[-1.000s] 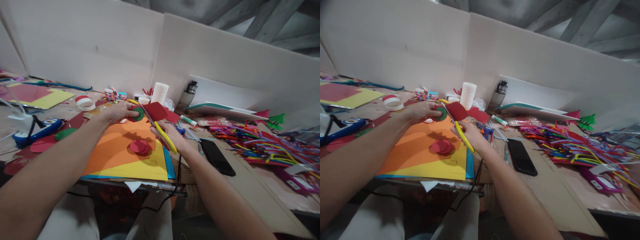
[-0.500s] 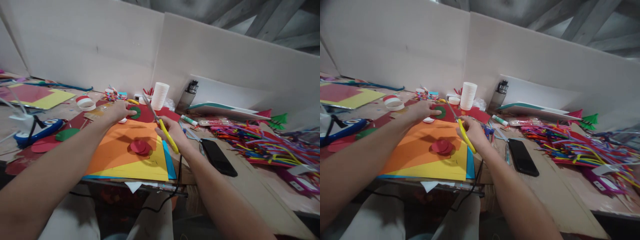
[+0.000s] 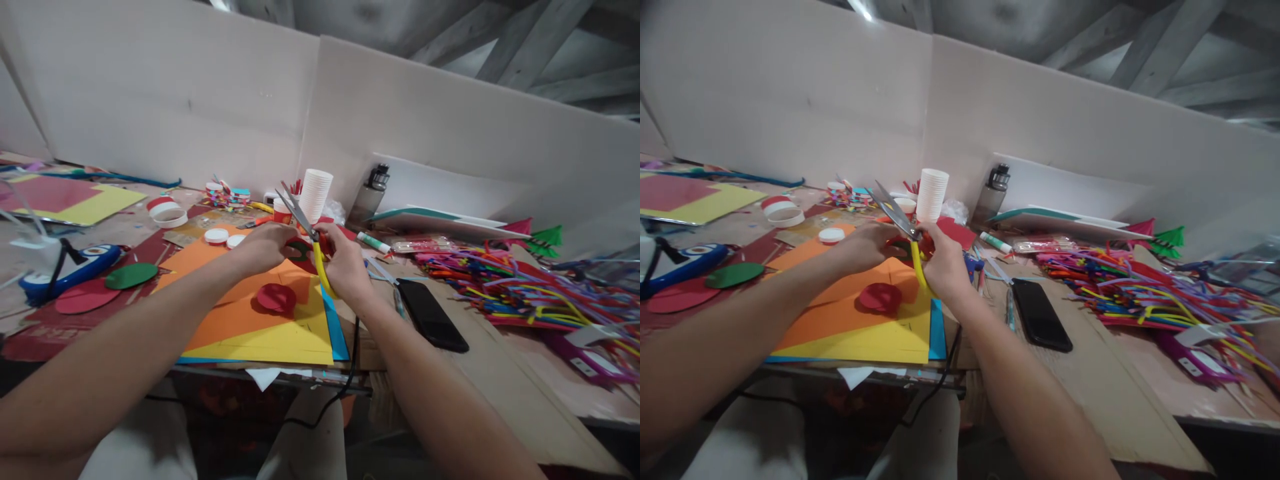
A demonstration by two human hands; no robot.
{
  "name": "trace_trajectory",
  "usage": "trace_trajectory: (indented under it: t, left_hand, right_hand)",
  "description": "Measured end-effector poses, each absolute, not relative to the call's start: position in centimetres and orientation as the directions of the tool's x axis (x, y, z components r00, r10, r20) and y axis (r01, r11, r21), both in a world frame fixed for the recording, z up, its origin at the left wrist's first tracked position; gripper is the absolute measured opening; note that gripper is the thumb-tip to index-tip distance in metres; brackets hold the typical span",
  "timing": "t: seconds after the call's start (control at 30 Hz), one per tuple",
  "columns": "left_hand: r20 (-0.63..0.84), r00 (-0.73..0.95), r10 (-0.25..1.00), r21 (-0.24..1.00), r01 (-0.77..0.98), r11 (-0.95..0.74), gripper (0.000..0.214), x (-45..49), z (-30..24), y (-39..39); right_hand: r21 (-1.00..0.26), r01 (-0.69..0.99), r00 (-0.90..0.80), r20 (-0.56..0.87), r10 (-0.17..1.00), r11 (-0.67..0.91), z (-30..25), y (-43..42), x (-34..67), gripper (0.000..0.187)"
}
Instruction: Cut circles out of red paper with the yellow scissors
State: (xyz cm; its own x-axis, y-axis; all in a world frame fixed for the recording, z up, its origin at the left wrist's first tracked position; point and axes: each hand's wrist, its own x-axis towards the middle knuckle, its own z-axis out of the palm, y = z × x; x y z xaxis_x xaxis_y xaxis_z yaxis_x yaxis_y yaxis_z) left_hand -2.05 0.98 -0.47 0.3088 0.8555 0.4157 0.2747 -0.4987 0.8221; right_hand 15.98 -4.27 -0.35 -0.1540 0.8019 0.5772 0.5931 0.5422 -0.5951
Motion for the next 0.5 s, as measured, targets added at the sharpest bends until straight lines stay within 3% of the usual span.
trace_trajectory:
  t: [0.07, 0.17, 0.33, 0.5]
  left_hand:
    - [0.427, 0.413, 0.805, 0.710, 0.398, -0.581, 0.008, -2.1, -0.3, 0.8]
    - [0.437, 0.433, 0.789, 0.714, 0.367, -0.597, 0.012, -2.0, -0.3, 0.9]
    - [0.360, 0.337, 0.870, 0.928, -0.036, -0.370, 0.029, -1.2, -1.2, 1.3]
    - [0.297, 0.350, 0.888, 0.951, -0.194, -0.241, 0.030, -0.6, -2.1, 1.0]
  right_hand:
    - [-0.616, 0.575, -0.155, 0.563, 0.812, 0.538, -0.5, -4.1, 16.0, 0.040]
    - [-0.667, 0.527, -0.134, 0.547, 0.827, 0.526, -0.6, -3.6, 16.2, 0.041]
    - [-0.870, 0.221, -0.051, 0.441, 0.896, 0.440, -0.3, -3.2, 16.3, 0.045]
    - [-0.917, 0.077, -0.009, 0.392, 0.920, 0.392, 0.1, -3.3, 16.6, 0.046]
